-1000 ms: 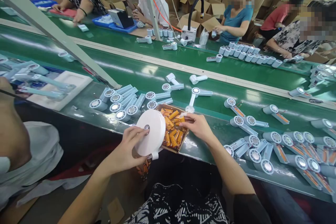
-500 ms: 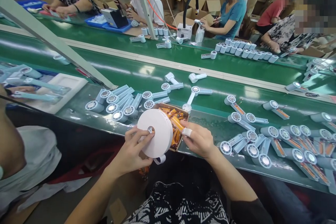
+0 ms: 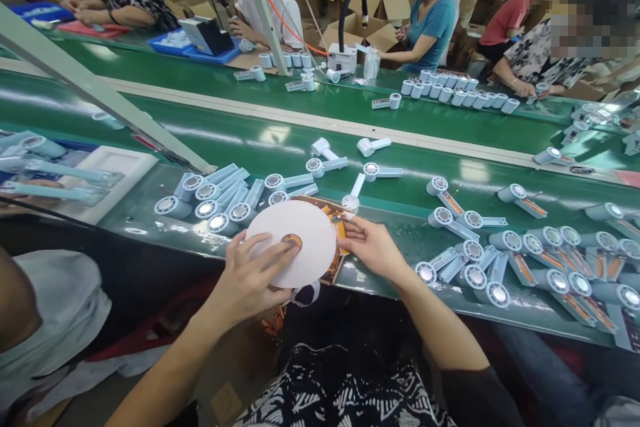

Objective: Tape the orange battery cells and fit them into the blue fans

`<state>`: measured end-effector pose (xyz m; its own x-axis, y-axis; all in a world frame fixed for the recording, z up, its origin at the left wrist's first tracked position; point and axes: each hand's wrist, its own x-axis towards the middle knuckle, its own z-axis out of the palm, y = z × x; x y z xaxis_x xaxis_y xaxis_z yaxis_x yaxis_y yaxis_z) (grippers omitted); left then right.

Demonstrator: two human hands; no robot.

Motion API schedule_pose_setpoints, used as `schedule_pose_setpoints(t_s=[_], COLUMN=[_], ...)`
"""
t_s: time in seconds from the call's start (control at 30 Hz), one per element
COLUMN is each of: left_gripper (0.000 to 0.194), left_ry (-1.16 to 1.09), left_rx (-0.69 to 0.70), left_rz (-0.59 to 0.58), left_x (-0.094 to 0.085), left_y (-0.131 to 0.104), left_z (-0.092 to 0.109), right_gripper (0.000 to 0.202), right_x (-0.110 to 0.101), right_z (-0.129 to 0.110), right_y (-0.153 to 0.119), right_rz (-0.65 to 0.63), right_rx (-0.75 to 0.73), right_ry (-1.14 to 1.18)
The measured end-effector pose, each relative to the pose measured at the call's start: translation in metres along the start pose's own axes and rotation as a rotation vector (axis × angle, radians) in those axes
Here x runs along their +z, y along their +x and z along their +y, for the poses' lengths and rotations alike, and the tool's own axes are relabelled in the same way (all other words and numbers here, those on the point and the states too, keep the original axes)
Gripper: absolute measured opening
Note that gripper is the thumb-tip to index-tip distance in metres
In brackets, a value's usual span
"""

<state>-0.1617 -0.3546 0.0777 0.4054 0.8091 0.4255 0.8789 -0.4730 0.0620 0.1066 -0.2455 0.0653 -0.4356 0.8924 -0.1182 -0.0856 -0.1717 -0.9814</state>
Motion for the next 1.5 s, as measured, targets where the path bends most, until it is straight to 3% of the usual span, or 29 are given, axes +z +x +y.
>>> schedule_pose_setpoints(t_s=[0.07, 0.17, 0.23, 0.27, 0.33, 0.4, 0.47, 0.57, 0.67, 0.73, 0.83, 0.87, 0.97, 1.07, 1.13, 1.27, 1.37, 1.43, 1.5], left_gripper=[0.059, 0.062, 0.061, 0.059, 0.056, 0.058, 0.065, 0.063, 0.034, 0.032, 0.035, 0.035, 0.031, 0.024, 0.02, 0.014, 0.019, 0.023, 0.025], left_ry=[0.031, 0.089, 0.099, 0.085, 0.031, -0.016, -0.036, -0.064, -0.135, -0.166, -0.079, -0.058, -0.023, -0.032, -0.056, -0.143, -0.209, -0.237, -0.262], left_rx=[0.002, -0.11, -0.185, -0.194, -0.173, -0.157, -0.166, -0.157, -0.113, -0.041, 0.038, 0.037, 0.023, 0.043, 0.073, 0.128, 0.126, 0.097, 0.061], left_rz=[0.095, 0.3, 0.345, 0.325, 0.223, 0.068, -0.081, -0.134, -0.089, -0.191, -0.495, -0.53, -0.614, -0.698, -0.741, -0.804, -0.8, -0.77, -0.74], left_x=[0.008, 0.029, 0.044, 0.05, 0.056, 0.054, 0.047, 0.04, 0.051, 0.074, 0.127, 0.146, 0.196, 0.229, 0.241, 0.252, 0.254, 0.256, 0.26], left_y=[0.007, 0.017, 0.02, 0.02, 0.013, 0.001, -0.01, -0.004, 0.058, 0.129, 0.24, 0.27, 0.327, 0.344, 0.347, 0.353, 0.359, 0.36, 0.36], left_z=[0.008, 0.032, 0.049, 0.055, 0.058, 0.044, 0.016, -0.028, -0.041, -0.028, 0.005, 0.015, 0.034, 0.033, 0.027, 0.014, 0.009, 0.01, 0.013], right_gripper=[0.059, 0.052, 0.047, 0.045, 0.042, 0.031, 0.031, 0.046, 0.052, 0.054, 0.052, 0.051, 0.05, 0.049, 0.048, 0.035, 0.015, 0.013, 0.014], right_x=[0.008, 0.033, 0.036, 0.028, -0.008, -0.059, -0.106, -0.138, -0.136, -0.132, -0.133, -0.136, -0.151, -0.172, -0.186, -0.209, -0.218, -0.221, -0.223], right_z=[0.005, 0.019, 0.017, 0.01, -0.017, -0.049, -0.069, -0.058, -0.019, -0.001, 0.007, 0.007, 0.003, -0.004, -0.011, -0.017, -0.012, -0.007, -0.003], right_y=[0.006, 0.007, 0.009, 0.013, 0.024, 0.031, 0.024, -0.013, -0.048, -0.057, -0.057, -0.058, -0.068, -0.079, -0.071, 0.002, 0.067, 0.094, 0.107], right_rz=[0.117, 0.488, 0.586, 0.59, 0.613, 0.771, 0.84, 0.776, 0.732, 0.746, 0.768, 0.774, 0.797, 0.819, 0.816, 0.598, 0.377, 0.252, 0.149], right_rx=[-0.015, -0.176, -0.197, -0.211, -0.334, -0.625, -0.766, -0.64, -0.444, -0.412, -0.43, -0.434, -0.434, -0.453, -0.468, -0.424, -0.253, -0.116, -0.035], right_ry=[0.134, 0.449, 0.553, 0.561, 0.527, 0.49, 0.442, 0.365, 0.313, 0.316, 0.333, 0.329, 0.273, 0.163, 0.044, -0.359, -0.932, -1.261, -1.4])
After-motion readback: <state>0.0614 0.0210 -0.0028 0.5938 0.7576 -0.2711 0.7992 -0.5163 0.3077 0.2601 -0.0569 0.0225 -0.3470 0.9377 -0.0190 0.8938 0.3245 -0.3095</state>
